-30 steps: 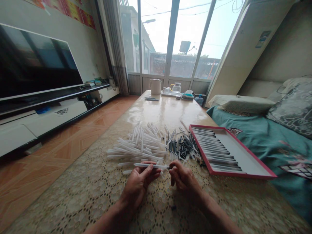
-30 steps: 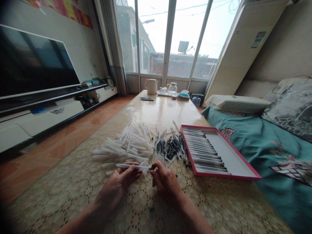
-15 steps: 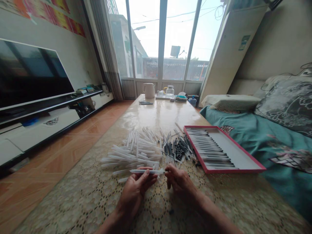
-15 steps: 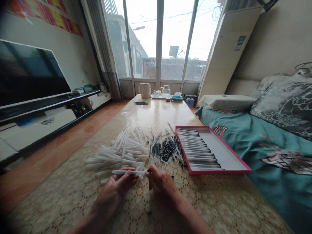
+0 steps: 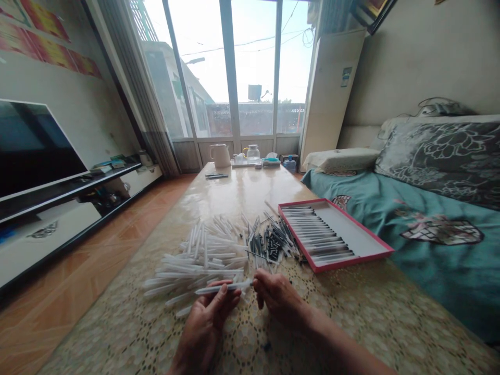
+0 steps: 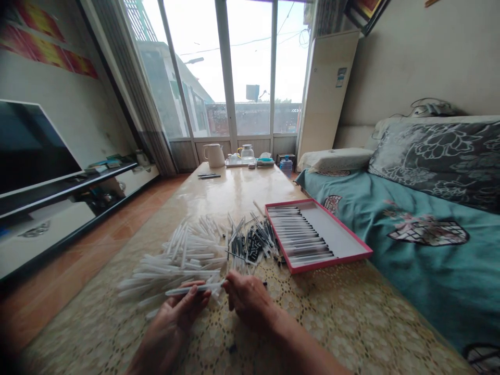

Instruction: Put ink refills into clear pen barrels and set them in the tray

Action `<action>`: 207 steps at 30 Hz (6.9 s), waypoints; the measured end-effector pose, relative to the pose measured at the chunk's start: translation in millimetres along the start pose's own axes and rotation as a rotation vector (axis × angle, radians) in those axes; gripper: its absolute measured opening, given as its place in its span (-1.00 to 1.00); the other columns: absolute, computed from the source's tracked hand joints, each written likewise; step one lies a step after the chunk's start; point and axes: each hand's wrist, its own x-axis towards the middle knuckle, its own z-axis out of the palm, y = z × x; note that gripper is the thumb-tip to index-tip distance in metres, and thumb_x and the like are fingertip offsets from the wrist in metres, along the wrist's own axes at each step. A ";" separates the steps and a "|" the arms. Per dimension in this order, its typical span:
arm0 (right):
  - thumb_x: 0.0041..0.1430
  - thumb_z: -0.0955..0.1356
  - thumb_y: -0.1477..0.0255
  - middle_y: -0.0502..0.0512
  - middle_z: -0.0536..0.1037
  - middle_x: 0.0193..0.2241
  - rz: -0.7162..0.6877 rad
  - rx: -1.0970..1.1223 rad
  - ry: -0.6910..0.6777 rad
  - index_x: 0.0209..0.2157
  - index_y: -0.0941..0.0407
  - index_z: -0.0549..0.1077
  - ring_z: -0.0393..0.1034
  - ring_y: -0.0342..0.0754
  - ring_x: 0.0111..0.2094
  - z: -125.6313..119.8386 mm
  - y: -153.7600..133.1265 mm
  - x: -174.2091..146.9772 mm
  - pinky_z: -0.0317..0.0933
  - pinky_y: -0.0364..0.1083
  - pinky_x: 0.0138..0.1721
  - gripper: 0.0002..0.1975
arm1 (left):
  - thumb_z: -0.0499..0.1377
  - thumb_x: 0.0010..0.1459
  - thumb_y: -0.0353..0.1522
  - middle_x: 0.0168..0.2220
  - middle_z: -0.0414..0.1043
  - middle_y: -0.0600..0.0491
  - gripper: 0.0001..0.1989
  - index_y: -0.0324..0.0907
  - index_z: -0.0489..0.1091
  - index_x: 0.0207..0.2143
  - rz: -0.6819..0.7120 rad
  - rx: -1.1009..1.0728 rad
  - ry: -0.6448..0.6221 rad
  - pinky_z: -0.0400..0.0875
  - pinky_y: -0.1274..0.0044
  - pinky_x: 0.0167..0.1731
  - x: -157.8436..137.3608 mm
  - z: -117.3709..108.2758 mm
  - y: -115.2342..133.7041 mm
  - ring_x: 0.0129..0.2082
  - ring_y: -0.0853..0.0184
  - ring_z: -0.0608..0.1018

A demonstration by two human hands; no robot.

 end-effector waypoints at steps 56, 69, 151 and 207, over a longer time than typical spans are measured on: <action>0.22 0.17 0.36 0.01 0.42 -0.60 0.092 0.013 0.236 -0.39 0.14 0.37 0.30 -0.13 -0.56 -13.4 8.3 -2.4 0.11 -0.20 -0.50 -0.77 | 0.07 0.00 -0.57 -0.19 0.39 -0.09 -0.66 -0.18 0.42 -0.16 0.857 1.419 -0.134 0.39 0.32 -0.13 -3.3 -3.4 -9.0 -0.15 0.17 0.43; 0.19 0.20 0.38 -0.01 0.41 -0.62 0.081 0.038 0.199 -0.37 0.15 0.37 0.29 -0.15 -0.57 -15.2 4.6 -4.6 0.12 -0.20 -0.50 -0.82 | 0.05 -0.01 -0.58 -0.32 0.42 -0.01 -0.77 -0.14 0.42 -0.37 0.840 1.358 -0.072 0.31 0.35 -0.21 -5.5 -5.7 -0.7 -0.24 0.18 0.40; 0.12 0.28 0.50 0.13 0.49 -0.26 0.315 -0.937 0.104 -0.26 0.06 0.50 0.38 0.02 -0.22 -156.5 112.6 -47.0 0.07 -0.08 -0.35 -0.81 | 0.15 0.08 -0.22 -0.57 0.39 0.12 -0.69 -0.23 0.29 -0.18 0.355 0.523 -0.024 0.17 0.67 -0.72 4.7 -4.9 0.2 -0.68 0.47 0.36; 0.11 0.27 0.31 0.28 0.52 -0.29 0.357 -0.623 0.134 -0.33 0.19 0.47 0.41 0.08 -0.23 -23.7 11.7 63.8 0.19 -0.05 -0.25 -0.75 | 0.31 -0.11 -0.21 -0.58 0.46 0.09 -0.68 -0.27 0.37 -0.41 0.144 -0.005 0.028 0.28 0.64 -0.65 4.1 -1.6 3.7 -0.65 0.48 0.44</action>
